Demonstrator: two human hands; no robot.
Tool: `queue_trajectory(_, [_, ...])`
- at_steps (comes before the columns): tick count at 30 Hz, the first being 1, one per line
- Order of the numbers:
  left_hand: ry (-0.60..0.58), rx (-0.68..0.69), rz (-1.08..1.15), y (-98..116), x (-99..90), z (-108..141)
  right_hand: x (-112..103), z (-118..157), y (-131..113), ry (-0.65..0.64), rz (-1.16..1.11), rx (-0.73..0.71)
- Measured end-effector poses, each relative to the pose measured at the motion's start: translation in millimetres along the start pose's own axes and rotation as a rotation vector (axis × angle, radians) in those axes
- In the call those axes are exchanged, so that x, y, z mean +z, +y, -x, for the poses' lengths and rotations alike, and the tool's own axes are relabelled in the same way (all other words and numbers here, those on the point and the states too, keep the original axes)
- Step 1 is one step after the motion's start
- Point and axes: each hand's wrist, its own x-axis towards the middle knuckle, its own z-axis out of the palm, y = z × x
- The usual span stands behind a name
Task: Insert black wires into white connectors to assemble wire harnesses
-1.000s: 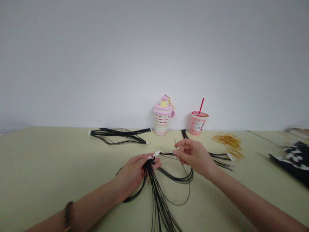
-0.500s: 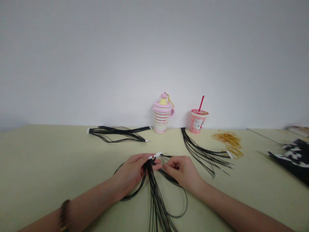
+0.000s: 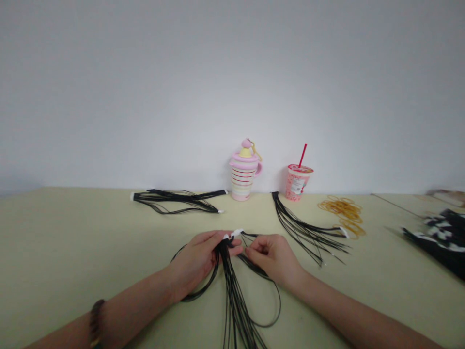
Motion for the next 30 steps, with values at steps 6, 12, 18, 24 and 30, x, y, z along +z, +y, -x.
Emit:
queue_trajectory(6, [-0.015,0.001,-0.021,-0.5,-0.7,0.2,1.1,-0.9,3.6,0.006,0.016,-0.017])
queue_trajectory(12, [-0.008,-0.012,-0.026,1.5,2.2,2.5,1.2,-1.0,4.7,-0.010,0.032,-0.067])
queue_trajectory(18, [-0.034,-0.010,-0.045,2.7,3.3,3.4,0.9,-0.6,3.9,-0.007,0.110,-0.100])
queue_trajectory(24, [-0.017,-0.007,-0.037,0.4,3.2,2.5,2.5,-1.2,8.4,0.016,0.156,-0.120])
queue_trajectory(30, [0.001,0.012,-0.061,1.5,4.8,4.0,0.9,0.5,2.0,0.031,0.269,-0.183])
